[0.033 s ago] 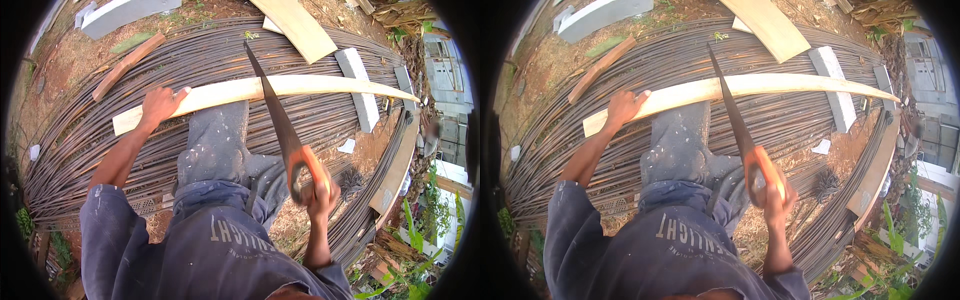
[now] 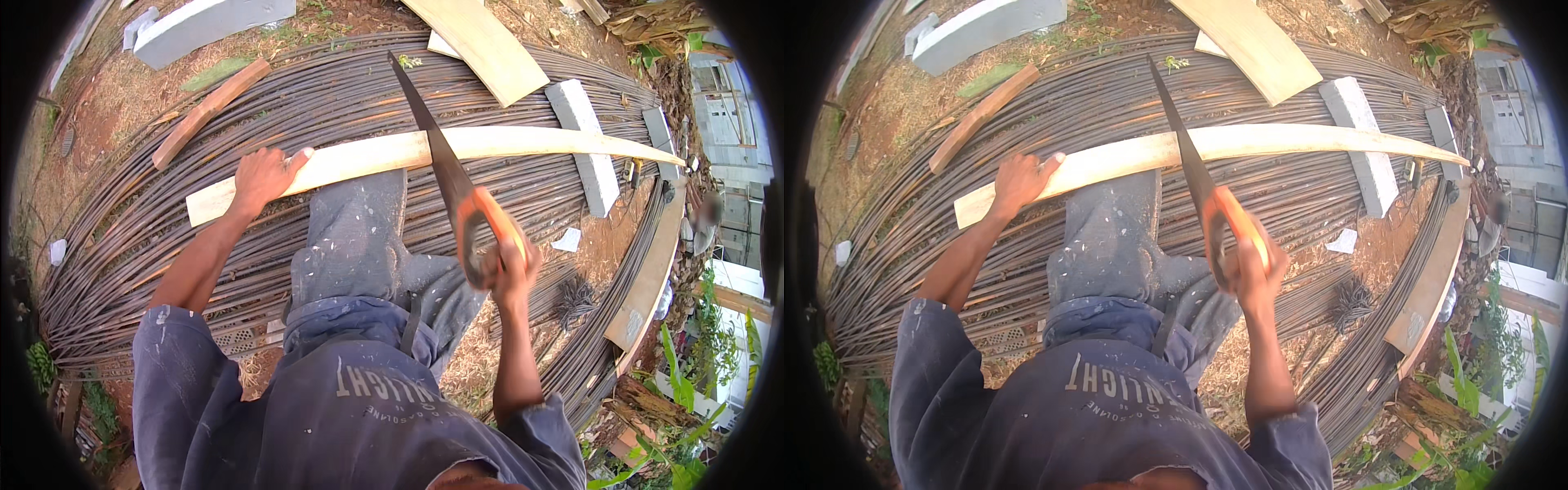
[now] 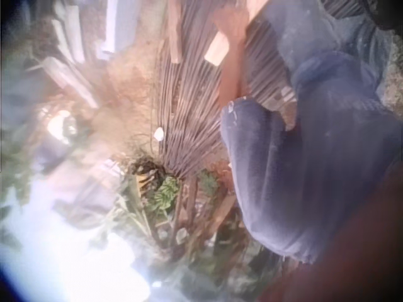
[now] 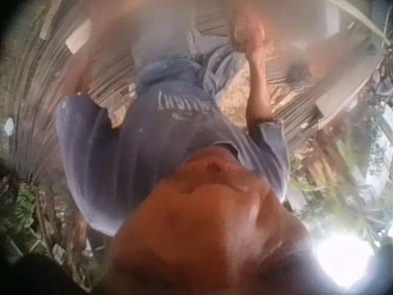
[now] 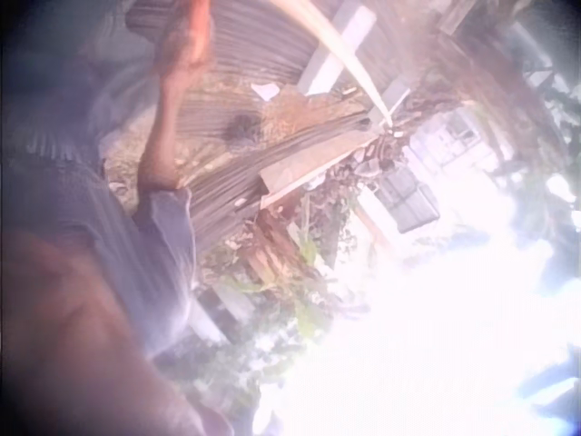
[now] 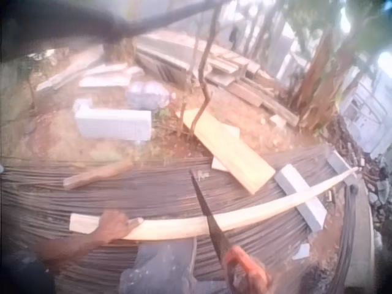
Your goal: The person sits on the ground and uses a hand saw to cut a long wooden plank into smaller pieces. The person positions the wood on a bed of metal rods, saws through it, and then inspects the cut sections.
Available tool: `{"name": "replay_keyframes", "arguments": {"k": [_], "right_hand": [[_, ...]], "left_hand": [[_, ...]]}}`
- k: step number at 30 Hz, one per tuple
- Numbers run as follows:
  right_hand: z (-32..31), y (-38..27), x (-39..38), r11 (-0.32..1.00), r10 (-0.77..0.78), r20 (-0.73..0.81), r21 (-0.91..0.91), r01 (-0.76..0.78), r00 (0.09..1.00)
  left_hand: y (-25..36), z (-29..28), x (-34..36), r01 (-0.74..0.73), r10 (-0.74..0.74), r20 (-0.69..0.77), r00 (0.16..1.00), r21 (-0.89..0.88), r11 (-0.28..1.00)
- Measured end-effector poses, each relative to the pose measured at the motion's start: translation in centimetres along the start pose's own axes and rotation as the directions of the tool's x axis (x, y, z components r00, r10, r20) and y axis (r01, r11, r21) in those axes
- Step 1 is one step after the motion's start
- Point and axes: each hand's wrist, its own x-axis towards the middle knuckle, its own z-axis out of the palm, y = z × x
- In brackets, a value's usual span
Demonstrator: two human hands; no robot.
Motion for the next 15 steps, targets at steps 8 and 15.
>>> {"name": "replay_keyframes", "arguments": {"k": [8, 15], "right_hand": [[-5.9, -2.9, -11.7, 0.967, 0.01, 0.081, -0.255, 0.011, 0.997], [5.9, 2.3, 6.3, 0.981, -0.159, 0.003, 0.111, 0.158, 0.987]], "left_hand": [[-4.0, 0.8, 1.9, 0.028, -0.028, -0.01, 1.0, -0.032, 0.999], [-0.5, 0.1, 1.5, -0.058, 0.058, -0.022, 0.998, -0.01, 0.998]]}}
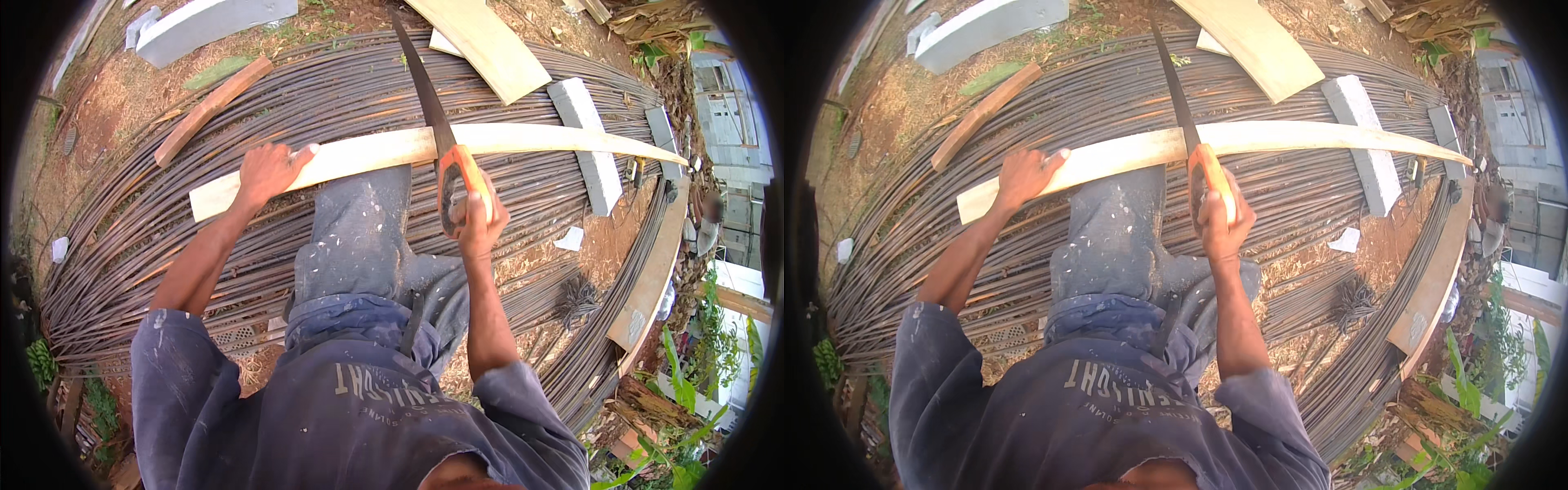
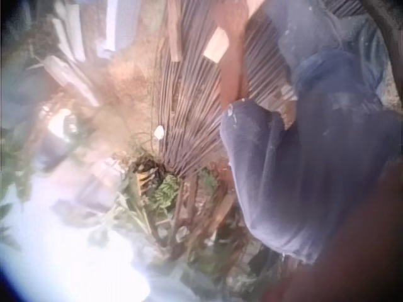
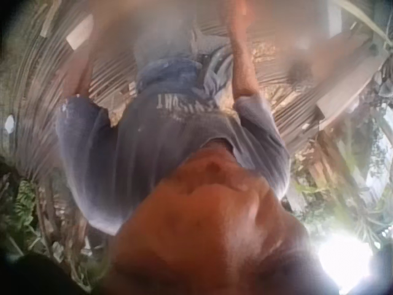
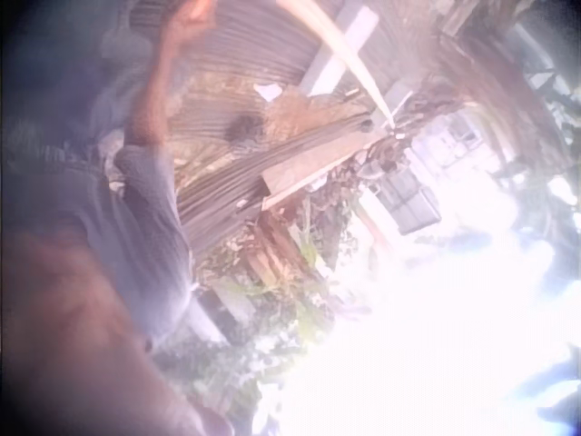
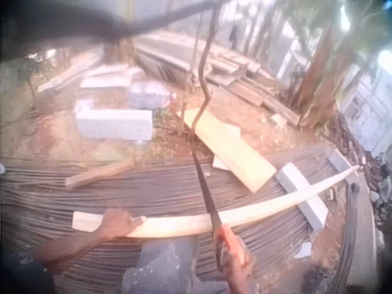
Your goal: The person sits on the ground and uses a hand saw to cut a long wooden plank into smaller pieces. The person positions the wood on a bed of metal rods, saws through it, and then inspects the cut sections.
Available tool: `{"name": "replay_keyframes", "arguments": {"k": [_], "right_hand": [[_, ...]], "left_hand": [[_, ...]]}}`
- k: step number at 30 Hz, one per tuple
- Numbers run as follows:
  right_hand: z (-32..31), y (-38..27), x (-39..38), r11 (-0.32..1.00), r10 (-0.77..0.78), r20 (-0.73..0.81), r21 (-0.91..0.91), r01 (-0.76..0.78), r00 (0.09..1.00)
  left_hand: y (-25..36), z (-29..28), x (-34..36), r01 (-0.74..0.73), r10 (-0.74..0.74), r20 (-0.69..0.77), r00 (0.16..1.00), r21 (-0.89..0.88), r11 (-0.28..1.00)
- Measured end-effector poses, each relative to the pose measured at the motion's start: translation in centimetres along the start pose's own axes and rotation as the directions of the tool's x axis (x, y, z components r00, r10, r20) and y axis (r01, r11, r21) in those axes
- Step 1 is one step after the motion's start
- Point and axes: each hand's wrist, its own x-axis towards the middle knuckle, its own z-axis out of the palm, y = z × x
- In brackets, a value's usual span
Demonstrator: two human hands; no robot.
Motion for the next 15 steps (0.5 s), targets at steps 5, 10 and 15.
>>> {"name": "replay_keyframes", "arguments": {"k": [5, 10, 15], "right_hand": [[-3.9, -3.6, -8.7, 0.984, 0.17, 0.07, 0.036, -0.173, 0.983], [-11.8, -8.3, -20.5, 0.975, 0.166, -0.042, -0.141, -0.17, 0.985], [-0.8, -4.1, -1.0, 0.984, 0.178, 0.039, -0.001, -0.178, 0.983]], "left_hand": [[-2.4, 0.5, -0.9, 0.017, -0.018, -0.053, 0.998, -0.02, 1.0], [-2.6, 0.1, -1.0, 0.023, -0.024, -0.132, 0.991, -0.011, 1.0], [1.0, 0.5, -1.0, 0.044, -0.046, -0.092, 0.995, -0.025, 0.999]]}}
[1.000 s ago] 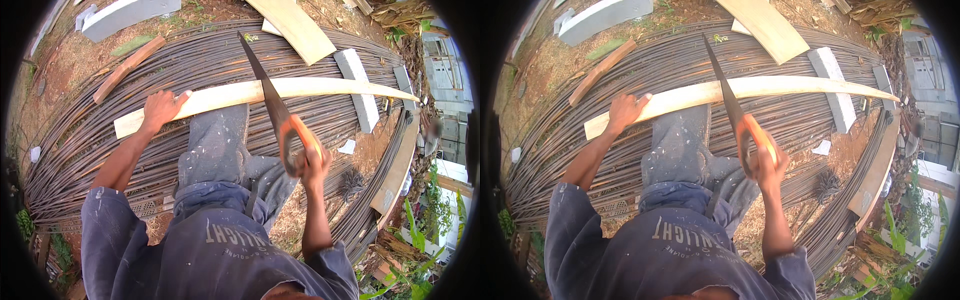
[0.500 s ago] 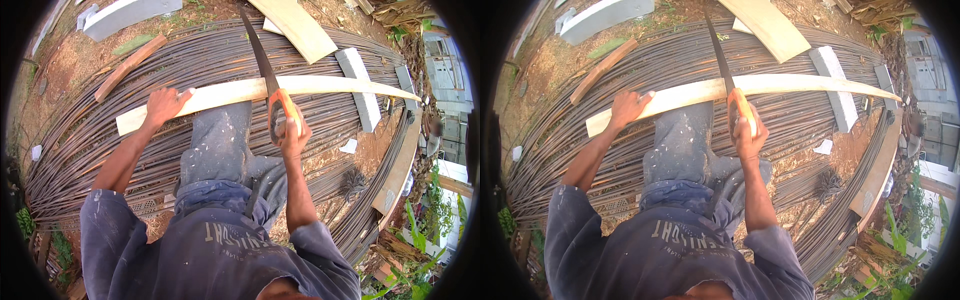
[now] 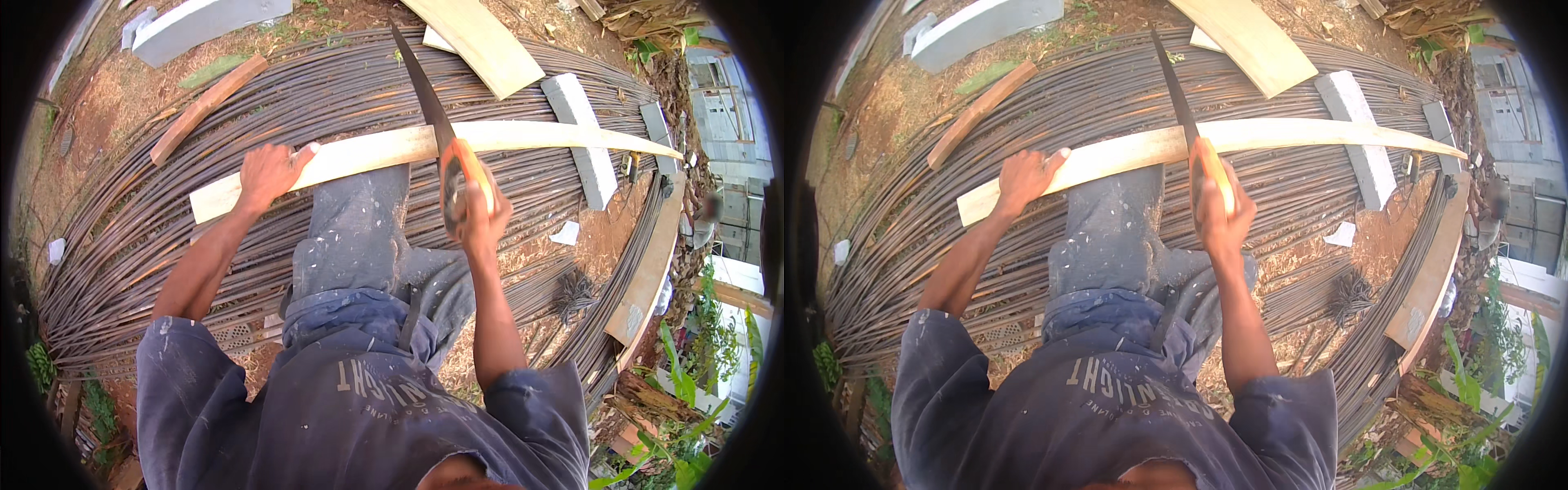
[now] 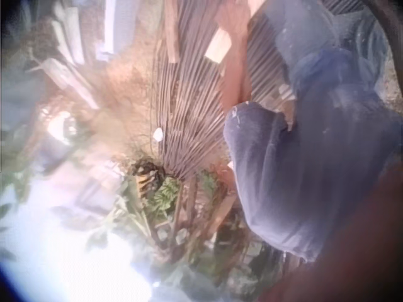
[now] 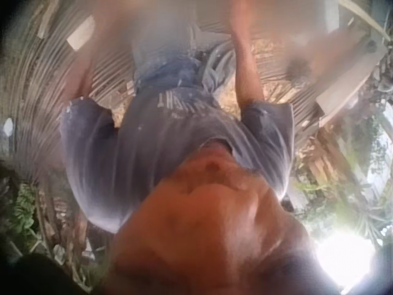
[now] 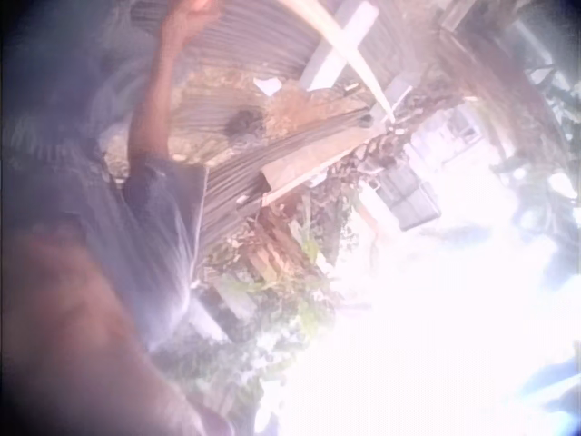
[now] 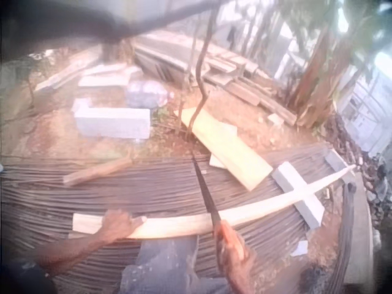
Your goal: The person sits on the ground and uses a hand saw to cut a long wooden plank into smaller pieces. The person positions the wood on a bed of metal rods, saws through it, and then inspects the cut sections.
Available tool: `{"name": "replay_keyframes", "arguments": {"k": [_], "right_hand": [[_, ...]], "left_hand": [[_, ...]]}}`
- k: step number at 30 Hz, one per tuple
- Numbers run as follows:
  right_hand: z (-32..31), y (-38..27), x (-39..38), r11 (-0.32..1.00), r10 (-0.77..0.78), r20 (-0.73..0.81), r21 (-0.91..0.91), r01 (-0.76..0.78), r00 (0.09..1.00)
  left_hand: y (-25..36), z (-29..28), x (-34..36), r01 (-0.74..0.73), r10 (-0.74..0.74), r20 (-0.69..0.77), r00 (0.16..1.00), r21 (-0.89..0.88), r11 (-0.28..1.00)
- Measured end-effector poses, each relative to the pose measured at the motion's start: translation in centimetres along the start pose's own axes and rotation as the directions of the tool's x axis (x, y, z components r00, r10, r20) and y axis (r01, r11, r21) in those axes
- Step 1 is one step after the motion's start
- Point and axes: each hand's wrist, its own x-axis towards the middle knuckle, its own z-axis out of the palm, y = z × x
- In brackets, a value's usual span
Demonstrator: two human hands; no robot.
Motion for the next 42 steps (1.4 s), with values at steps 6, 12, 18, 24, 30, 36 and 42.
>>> {"name": "replay_keyframes", "arguments": {"k": [6, 12, 18, 24, 30, 36, 42], "right_hand": [[-4.1, -0.1, -8.5, 0.992, -0.012, 0.005, -0.123, 0.013, 1.0], [-10.3, -2.4, -14.8, 0.995, -0.027, -0.002, -0.093, 0.027, 1.0], [0.0, -1.2, 2.5, 0.999, -0.008, 0.065, -0.037, 0.011, 0.998], [-11.7, -6.3, -16.6, 0.962, 0.062, 0.054, -0.271, -0.045, 0.997], [-0.9, 4.4, -0.3, 0.989, -0.149, -0.053, -0.026, 0.147, 0.987], [-6.6, 3.7, -13.0, 0.997, -0.082, 0.041, 0.012, 0.082, 0.996], [-8.6, 3.9, -15.2, 0.995, -0.094, -0.079, -0.047, 0.091, 0.992]], "left_hand": [[-3.1, -0.1, 0.2, 0.044, -0.052, 0.115, 0.992, 0.069, 0.997], [-1.7, -0.6, 0.2, 0.014, -0.017, 0.054, 0.998, 0.051, 0.999], [-2.1, 1.6, 0.5, 0.013, -0.014, 0.032, 0.999, 0.026, 1.0], [-3.8, -0.2, 0.8, 0.063, -0.056, 0.095, 0.994, -0.072, 0.995], [-0.6, 0.6, 0.8, -0.088, 0.09, 0.03, 0.996, -0.042, 0.995], [-3.4, 0.3, 0.0, -0.003, 0.008, 0.073, 0.997, -0.064, 0.998], [-0.9, -1.4, -0.3, -0.021, 0.025, 0.128, 0.991, -0.031, 0.999]]}}
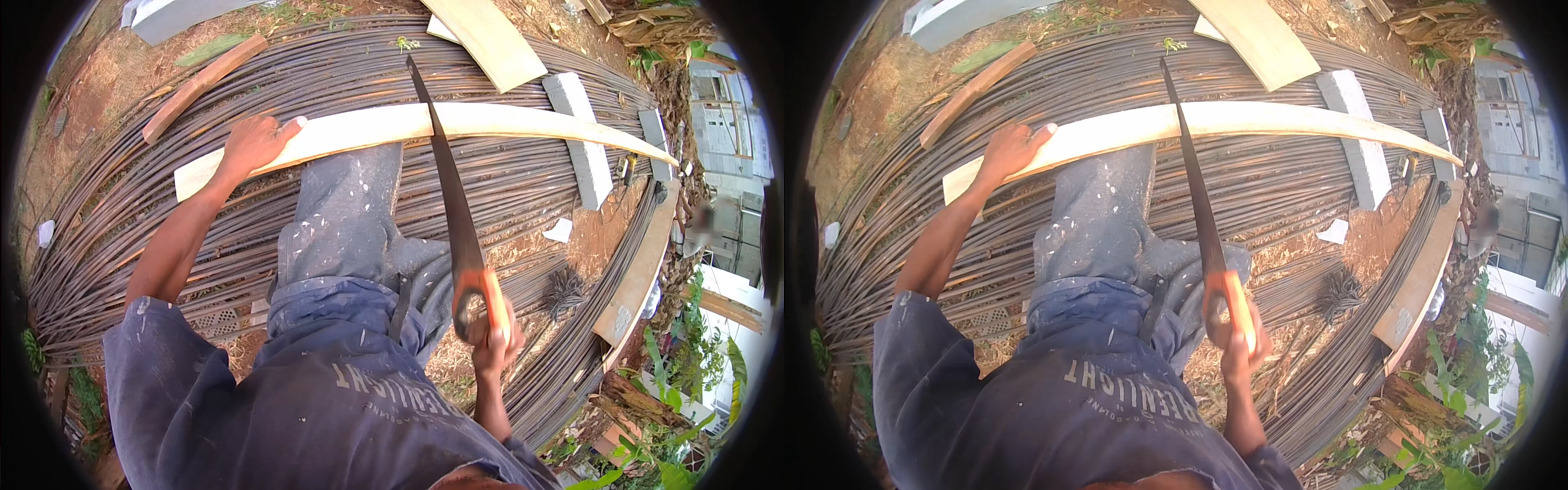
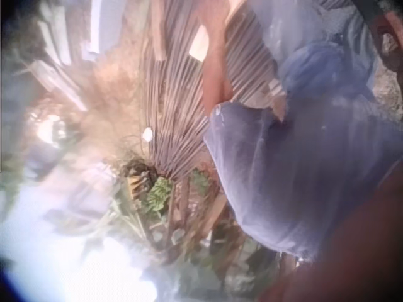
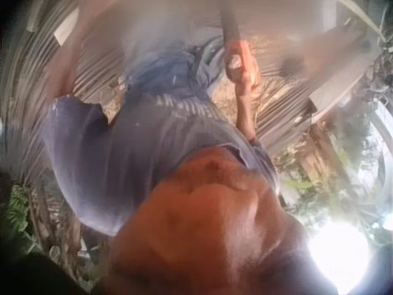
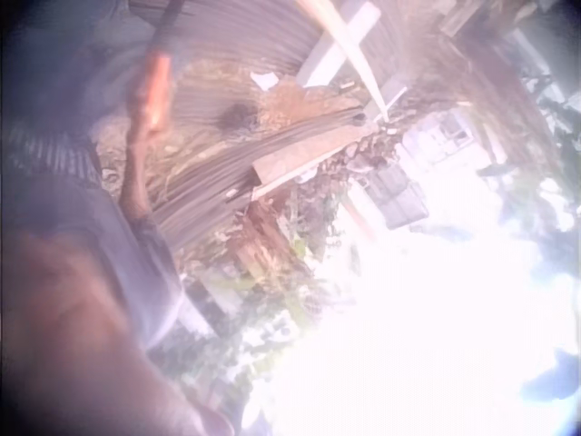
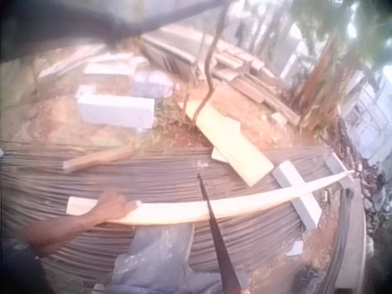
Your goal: The person sits on the ground and uses a hand saw to cut a long wooden plank into smaller pieces. The person positions the wood on a bed of metal rods, saws through it, and then inspects the cut sections.
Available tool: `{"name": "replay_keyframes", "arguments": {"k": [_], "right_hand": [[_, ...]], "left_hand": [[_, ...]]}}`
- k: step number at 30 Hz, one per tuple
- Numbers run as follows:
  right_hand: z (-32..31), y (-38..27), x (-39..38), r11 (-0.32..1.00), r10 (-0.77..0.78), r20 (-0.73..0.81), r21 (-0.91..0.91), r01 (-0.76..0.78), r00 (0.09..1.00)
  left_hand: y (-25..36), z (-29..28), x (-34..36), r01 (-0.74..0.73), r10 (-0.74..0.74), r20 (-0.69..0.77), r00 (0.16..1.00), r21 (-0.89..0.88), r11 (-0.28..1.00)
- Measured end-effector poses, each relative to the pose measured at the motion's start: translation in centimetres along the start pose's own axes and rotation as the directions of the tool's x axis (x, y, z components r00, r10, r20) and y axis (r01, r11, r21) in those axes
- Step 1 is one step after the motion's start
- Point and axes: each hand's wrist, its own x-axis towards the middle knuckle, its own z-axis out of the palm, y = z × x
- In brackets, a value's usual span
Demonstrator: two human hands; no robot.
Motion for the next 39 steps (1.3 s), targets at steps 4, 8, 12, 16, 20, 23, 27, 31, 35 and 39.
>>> {"name": "replay_keyframes", "arguments": {"k": [4, 8, 12, 16, 20, 23, 27, 31, 35, 39], "right_hand": [[8.9, 2.2, 12.4, 0.99, -0.092, 0.007, 0.112, 0.09, 0.996], [4.7, 1.9, 5.2, 0.998, -0.048, 0.089, 0.038, 0.045, 0.995], [-2.3, 1.6, -5.9, 0.987, -0.135, 0.008, -0.089, 0.135, 0.991], [4.4, 3.5, 6.0, 0.95, -0.004, 0.066, 0.312, -0.017, 0.998], [9.5, 1.7, 13.8, 0.969, -0.137, 0.073, 0.218, 0.118, 0.988], [11.4, 5.4, 13.1, 0.894, -0.381, -0.069, 0.225, 0.387, 0.922], [10.8, 7.6, 12.2, 0.883, -0.318, -0.052, 0.348, 0.315, 0.947], [10.7, 7.0, 12.0, 0.896, -0.333, -0.068, 0.288, 0.338, 0.941], [7.3, 1.1, 9.5, 0.986, -0.046, 0.034, 0.16, 0.04, 0.998], [0.2, 0.4, -1.3, 0.994, 0.045, 0.078, 0.097, -0.052, 0.996]], "left_hand": [[0.2, 1.9, 0.2, -0.042, 0.045, -0.163, 0.986, 0.022, 0.999], [-2.7, 1.7, 0.1, 0.0, 0.001, -0.114, 0.994, 0.014, 1.0], [-2.1, 1.1, -0.7, -0.023, 0.026, -0.1, 0.995, 0.037, 0.999], [0.7, 0.7, -0.7, 0.015, -0.015, 0.003, 1.0, -0.002, 1.0], [0.1, 1.9, -0.6, 0.041, -0.033, -0.073, 0.997, 0.111, 0.993], [-1.2, 1.0, -1.0, -0.022, 0.03, -0.128, 0.991, 0.068, 0.997], [5.4, 0.5, -0.3, -0.327, 0.373, -0.302, 0.877, 0.193, 0.925], [14.8, 2.9, 3.2, -0.351, 0.395, -0.211, 0.894, 0.22, 0.91], [17.2, 2.5, 3.2, -0.282, 0.284, -0.023, 0.959, 0.055, 0.958], [15.1, 3.0, 3.1, -0.37, 0.374, -0.173, 0.911, 0.06, 0.927]]}}
